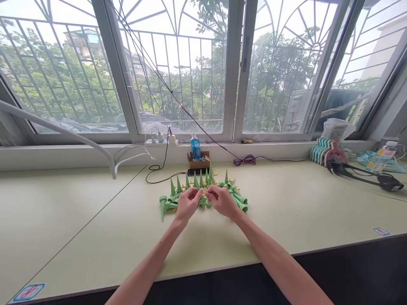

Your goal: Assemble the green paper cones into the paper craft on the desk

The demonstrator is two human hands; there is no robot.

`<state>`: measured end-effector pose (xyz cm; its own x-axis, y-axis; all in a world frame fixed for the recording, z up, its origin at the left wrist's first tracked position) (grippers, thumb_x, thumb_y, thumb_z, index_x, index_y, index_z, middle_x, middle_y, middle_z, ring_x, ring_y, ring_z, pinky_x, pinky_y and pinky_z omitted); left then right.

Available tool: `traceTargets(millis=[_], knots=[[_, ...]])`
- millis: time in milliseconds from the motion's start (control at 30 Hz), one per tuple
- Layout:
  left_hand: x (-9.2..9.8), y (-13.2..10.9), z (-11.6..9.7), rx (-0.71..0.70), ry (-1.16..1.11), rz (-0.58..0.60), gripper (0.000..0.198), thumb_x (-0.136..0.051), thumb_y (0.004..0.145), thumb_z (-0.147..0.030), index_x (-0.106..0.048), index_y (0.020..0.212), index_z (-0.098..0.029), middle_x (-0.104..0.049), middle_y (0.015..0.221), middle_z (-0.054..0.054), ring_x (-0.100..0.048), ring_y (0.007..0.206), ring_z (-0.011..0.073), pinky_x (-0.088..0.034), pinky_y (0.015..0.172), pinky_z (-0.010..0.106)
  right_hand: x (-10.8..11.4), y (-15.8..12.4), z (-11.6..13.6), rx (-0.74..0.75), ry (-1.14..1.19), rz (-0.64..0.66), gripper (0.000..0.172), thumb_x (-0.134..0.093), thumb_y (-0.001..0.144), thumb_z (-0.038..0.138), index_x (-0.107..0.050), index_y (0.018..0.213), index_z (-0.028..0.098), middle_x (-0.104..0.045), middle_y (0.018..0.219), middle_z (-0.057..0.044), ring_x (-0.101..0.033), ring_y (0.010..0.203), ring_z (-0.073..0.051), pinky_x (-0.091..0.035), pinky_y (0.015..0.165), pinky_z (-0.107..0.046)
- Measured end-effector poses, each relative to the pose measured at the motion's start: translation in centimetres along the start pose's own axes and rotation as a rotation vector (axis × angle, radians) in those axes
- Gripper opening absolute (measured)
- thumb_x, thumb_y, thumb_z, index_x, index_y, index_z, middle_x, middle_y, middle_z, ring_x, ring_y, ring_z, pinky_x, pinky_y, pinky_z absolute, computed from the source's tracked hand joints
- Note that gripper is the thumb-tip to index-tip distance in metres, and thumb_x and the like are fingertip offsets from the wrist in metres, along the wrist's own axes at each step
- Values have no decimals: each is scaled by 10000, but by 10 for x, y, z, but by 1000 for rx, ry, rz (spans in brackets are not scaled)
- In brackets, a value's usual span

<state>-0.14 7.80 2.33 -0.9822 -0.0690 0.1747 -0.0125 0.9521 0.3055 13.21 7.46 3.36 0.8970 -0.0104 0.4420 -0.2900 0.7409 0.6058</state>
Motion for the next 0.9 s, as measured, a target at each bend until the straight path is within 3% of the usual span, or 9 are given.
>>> traceTargets(millis=[900], knots=[[1,1,-3,-38,37,-12,435,-621,765,-532,-437,573,-188,-381,476,-59,-408,411,80,-332,426,224,3,-1,9,4,-57,9,267,-484,917,404,-603,829,181,-496,578,29,-392,514,-98,-331,523,-226]])
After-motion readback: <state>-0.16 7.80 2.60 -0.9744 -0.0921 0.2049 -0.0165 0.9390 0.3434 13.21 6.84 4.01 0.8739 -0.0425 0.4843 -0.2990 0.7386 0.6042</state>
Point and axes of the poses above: each hand's wrist, its own y-axis towards the middle knuckle, its own x-axis out of the back of the hand, z = x × y, the point moved 8 cm from there along y, towards the middle knuckle
